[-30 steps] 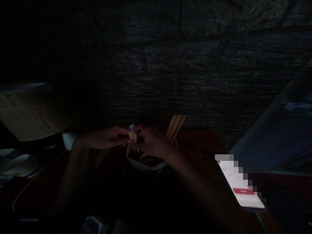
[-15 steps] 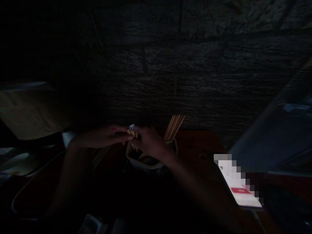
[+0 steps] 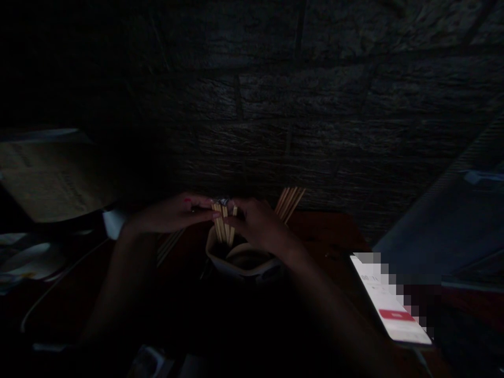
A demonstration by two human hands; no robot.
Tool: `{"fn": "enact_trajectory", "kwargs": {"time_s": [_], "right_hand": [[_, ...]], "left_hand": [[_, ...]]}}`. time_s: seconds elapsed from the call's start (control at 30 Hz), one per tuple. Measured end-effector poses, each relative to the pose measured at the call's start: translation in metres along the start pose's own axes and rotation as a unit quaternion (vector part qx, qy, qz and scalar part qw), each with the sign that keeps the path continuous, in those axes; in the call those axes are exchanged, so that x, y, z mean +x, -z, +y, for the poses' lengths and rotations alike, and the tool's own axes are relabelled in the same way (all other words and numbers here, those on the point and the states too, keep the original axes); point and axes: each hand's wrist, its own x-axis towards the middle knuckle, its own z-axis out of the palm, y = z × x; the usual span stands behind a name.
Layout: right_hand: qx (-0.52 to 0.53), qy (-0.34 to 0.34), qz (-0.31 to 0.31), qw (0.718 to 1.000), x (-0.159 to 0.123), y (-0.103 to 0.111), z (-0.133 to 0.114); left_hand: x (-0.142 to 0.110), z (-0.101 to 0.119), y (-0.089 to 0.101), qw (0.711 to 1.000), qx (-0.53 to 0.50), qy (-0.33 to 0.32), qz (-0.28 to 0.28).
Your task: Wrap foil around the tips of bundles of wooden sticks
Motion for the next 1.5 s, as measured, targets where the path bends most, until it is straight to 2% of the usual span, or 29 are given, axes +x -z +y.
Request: {"fn": "enact_trajectory", "kwargs": {"time_s": [0.37,0.6,0.9,1.17,1.37,1.5], "right_hand": [[0.048,-0.032,-0.012,0.998,0.004,-0.007,0.014],[0.065,-0.036,-0.024,0.997,-0.001,0.001,0.002],[0.041,-0.055,-0.014,0.998,0.000,0.002,0.001],[0.002,-0.065,-0.006,0.998,0.000,0.003,0.000],[0.004,-0.057,-0.024,0.998,-0.001,0.002,0.004],[0.046,-0.031,-0.071,0.996,-0.003,0.003,0.010]], "left_hand": [[0.008,-0.019,-0.002,0.994,-0.100,0.032,-0.013],[0.007,-0.008,0.000,0.996,-0.071,0.050,0.015],[0.004,-0.002,-0.001,0.996,-0.056,0.026,0.061],[0.006,-0.009,-0.004,0.992,-0.108,0.054,0.040],[0.011,-0.008,-0.008,0.990,-0.129,0.028,0.049],[0.015,-0.009,-0.010,0.992,-0.103,0.011,0.069]]}}
